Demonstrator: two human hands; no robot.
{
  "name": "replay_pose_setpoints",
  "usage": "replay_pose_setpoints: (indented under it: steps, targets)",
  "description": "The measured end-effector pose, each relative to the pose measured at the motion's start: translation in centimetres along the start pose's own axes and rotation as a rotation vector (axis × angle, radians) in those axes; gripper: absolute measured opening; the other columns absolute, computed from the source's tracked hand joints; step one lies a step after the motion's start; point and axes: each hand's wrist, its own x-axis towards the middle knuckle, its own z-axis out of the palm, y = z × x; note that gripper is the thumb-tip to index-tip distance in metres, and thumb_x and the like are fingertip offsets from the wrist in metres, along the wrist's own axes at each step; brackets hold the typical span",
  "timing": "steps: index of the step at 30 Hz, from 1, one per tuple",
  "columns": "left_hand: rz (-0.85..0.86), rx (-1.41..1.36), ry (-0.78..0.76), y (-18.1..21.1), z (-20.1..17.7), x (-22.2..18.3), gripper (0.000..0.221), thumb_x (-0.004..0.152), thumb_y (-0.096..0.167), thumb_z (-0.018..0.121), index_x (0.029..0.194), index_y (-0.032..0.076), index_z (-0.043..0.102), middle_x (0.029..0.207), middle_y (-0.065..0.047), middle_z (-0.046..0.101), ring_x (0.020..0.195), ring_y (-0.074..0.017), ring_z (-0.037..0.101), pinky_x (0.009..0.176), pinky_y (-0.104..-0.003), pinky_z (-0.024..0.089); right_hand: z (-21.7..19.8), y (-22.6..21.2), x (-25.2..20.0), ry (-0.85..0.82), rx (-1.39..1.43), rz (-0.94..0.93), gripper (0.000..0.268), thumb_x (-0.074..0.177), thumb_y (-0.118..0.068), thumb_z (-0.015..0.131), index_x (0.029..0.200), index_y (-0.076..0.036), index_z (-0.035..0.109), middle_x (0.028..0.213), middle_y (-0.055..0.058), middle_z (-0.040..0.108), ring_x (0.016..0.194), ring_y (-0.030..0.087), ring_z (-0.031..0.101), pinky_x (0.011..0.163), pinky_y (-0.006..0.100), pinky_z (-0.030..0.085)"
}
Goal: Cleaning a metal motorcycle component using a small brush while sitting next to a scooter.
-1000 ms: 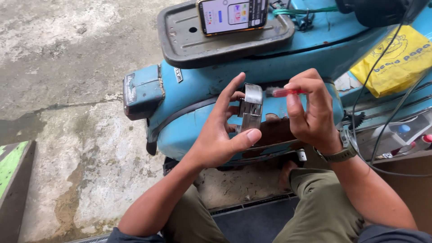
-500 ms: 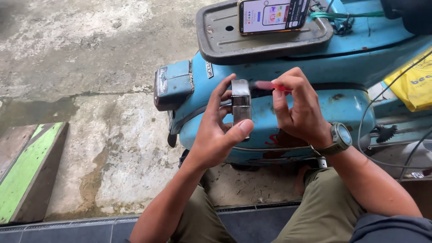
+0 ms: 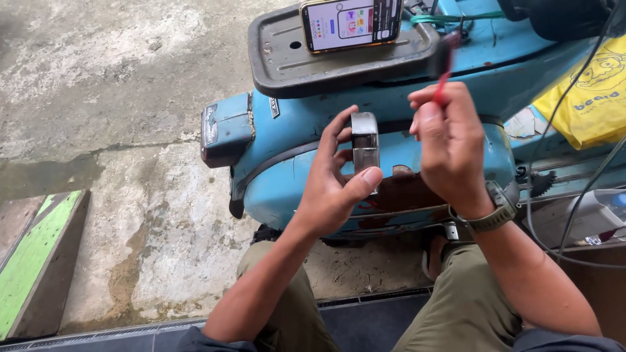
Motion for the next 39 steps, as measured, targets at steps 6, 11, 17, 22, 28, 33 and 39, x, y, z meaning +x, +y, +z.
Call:
replay_pose_setpoints:
  steps: [6,11,17,22,28,33,39]
  targets:
    - [0.029,-0.093,0.085,-1.6,-0.1,0.2,0.091,0.082,0.040,0.063,0.160,0.012,0.025,0.138,-0.023,0.043,0.113,-0.0339,0.059,0.082,-0.044,0.057,-0.3,2.4,1.4,0.084,0.073,-0.046,0.012,0.118,-0.009,0.036,0.129,-0.006,0.038,0.122,0.010,0.060,0.072,0.010,0.054,0.062,0.020,0.041]
    - [0.111,-0.081,0.148,-2.1,-1.0,0.6,0.096,0.081,0.048,0.063,0.161,0.012,0.024,0.138,-0.022,0.044,0.116,-0.0342,0.058,0.091,-0.048,0.053,1.4,3.8,5.8,0.093,-0.293,-0.362,0.005,0.111,0.005,0.045,0.116,0.005,0.047,0.117,0.020,0.054,0.079,0.021,0.044,0.068,0.034,0.041]
    - [0.190,-0.120,0.257,-3.8,-2.0,1.1,0.109,0.079,0.064,0.068,0.162,0.010,0.024,0.137,-0.021,0.048,0.114,-0.0296,0.059,0.076,-0.038,0.059,4.7,5.7,5.5,0.041,-0.457,-0.432,0.014,0.107,-0.005,0.059,0.095,0.002,0.055,0.108,0.018,0.053,0.084,0.031,0.057,0.064,0.035,0.050]
    - [0.252,-0.189,0.312,-4.7,-2.1,1.6,0.113,0.078,0.068,0.071,0.163,0.010,0.023,0.138,-0.023,0.049,0.114,-0.0290,0.059,0.069,-0.034,0.064,4.4,5.7,3.0,0.044,-0.497,-0.333,0.024,0.110,-0.017,0.058,0.093,0.000,0.056,0.112,0.014,0.056,0.079,0.039,0.067,0.056,0.042,0.056]
    - [0.229,-0.151,0.324,-5.1,-1.9,2.0,0.106,0.083,0.063,0.067,0.165,0.010,0.024,0.137,-0.022,0.052,0.108,-0.0256,0.062,0.070,-0.033,0.063,3.8,5.3,2.1,0.053,-0.301,-0.387,0.026,0.110,-0.011,0.053,0.085,-0.003,0.049,0.098,0.011,0.054,0.073,0.030,0.056,0.058,0.032,0.044]
    - [0.180,-0.162,0.245,-4.6,-1.4,1.3,0.113,0.080,0.061,0.069,0.168,0.010,0.020,0.116,-0.021,0.062,0.086,-0.0193,0.063,0.067,-0.030,0.057,3.3,6.4,1.5,-0.050,-0.278,-0.431,0.010,0.102,-0.009,0.059,0.100,-0.002,0.065,0.098,0.010,0.062,0.074,0.025,0.055,0.067,0.037,0.047]
    - [0.113,-0.203,0.157,-2.5,-0.5,0.8,0.112,0.075,0.062,0.069,0.165,0.010,0.027,0.137,-0.030,0.053,0.120,-0.0374,0.060,0.077,-0.042,0.061,2.8,7.0,1.7,0.029,-0.191,-0.438,0.012,0.105,-0.009,0.057,0.099,0.000,0.062,0.095,0.012,0.061,0.076,0.028,0.053,0.071,0.038,0.044]
